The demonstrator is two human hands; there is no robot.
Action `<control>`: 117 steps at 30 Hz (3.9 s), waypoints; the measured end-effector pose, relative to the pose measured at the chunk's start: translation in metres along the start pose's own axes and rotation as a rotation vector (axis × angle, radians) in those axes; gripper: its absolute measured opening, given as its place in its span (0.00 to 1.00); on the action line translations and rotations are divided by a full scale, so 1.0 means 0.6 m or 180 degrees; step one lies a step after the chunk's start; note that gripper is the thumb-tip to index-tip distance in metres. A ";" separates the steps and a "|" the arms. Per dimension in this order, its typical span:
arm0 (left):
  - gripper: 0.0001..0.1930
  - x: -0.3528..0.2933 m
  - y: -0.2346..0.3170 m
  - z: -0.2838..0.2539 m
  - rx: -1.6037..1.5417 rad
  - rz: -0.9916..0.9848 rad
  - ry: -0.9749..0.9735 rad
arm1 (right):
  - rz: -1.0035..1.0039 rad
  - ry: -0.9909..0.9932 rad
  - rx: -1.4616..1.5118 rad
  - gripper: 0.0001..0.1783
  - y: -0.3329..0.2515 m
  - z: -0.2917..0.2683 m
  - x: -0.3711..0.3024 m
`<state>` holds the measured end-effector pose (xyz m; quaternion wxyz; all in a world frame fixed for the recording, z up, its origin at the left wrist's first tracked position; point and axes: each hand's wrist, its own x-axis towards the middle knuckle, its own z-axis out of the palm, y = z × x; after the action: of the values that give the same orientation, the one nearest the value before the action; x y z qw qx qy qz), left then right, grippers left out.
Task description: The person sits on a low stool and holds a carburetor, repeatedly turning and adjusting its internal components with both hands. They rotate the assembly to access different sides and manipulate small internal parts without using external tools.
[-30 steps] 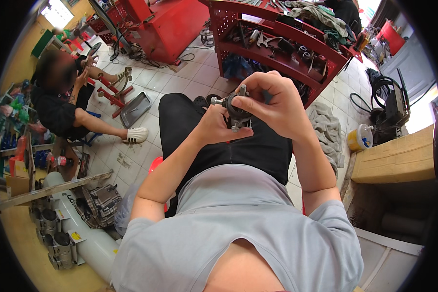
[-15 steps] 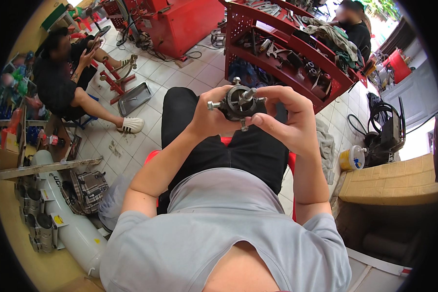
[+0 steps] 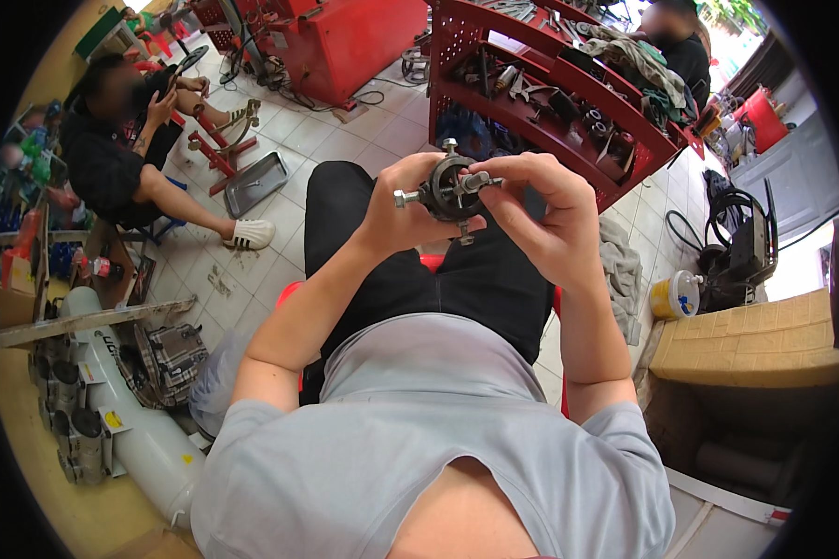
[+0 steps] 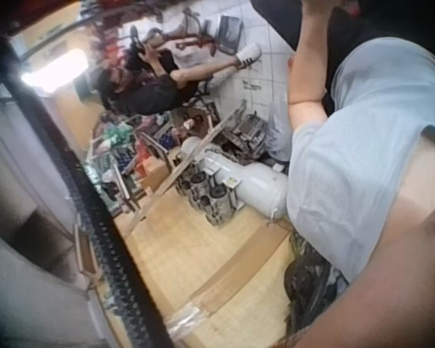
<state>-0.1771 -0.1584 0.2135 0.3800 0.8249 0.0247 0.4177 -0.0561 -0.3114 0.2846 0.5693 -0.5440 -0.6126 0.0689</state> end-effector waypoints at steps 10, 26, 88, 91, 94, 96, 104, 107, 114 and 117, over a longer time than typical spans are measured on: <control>0.28 0.005 0.001 -0.003 0.0048 0.0441 0.0217 | 0.0329 -0.0001 0.0356 0.10 -0.013 0.005 -0.002; 0.25 0.006 -0.007 -0.002 0.0041 0.0732 0.0275 | -0.0295 -0.0147 -0.0183 0.14 -0.003 0.005 -0.004; 0.22 0.003 -0.006 0.000 -0.0012 0.0666 0.0252 | -0.0516 -0.0164 -0.0288 0.13 0.002 0.008 -0.004; 0.22 0.003 -0.010 0.000 0.0004 0.0691 0.0241 | -0.0471 -0.0255 -0.0225 0.13 0.001 0.006 -0.002; 0.22 0.002 -0.003 0.000 -0.0031 0.0556 0.0207 | -0.0459 -0.0293 -0.0207 0.14 0.002 0.006 -0.002; 0.22 0.003 -0.005 0.000 -0.0012 0.0650 0.0225 | -0.0393 -0.0333 -0.0202 0.14 0.001 0.005 -0.003; 0.23 0.004 -0.002 0.001 -0.0052 0.0623 0.0237 | -0.0400 -0.0373 -0.0170 0.13 -0.001 0.004 -0.001; 0.23 0.006 -0.006 -0.001 -0.0025 0.0673 0.0211 | -0.0361 -0.0384 -0.0157 0.13 -0.002 0.003 0.000; 0.24 0.000 -0.011 0.001 -0.0037 0.0588 0.0166 | -0.0480 -0.0272 -0.0314 0.13 -0.001 0.005 -0.001; 0.24 0.002 -0.012 0.002 -0.0064 0.0560 0.0204 | -0.0544 -0.0119 -0.0313 0.13 0.003 0.008 0.000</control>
<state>-0.1735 -0.1535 0.2089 0.3491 0.8062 -0.0400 0.4759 -0.0586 -0.3080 0.2815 0.5342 -0.5156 -0.6699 0.0000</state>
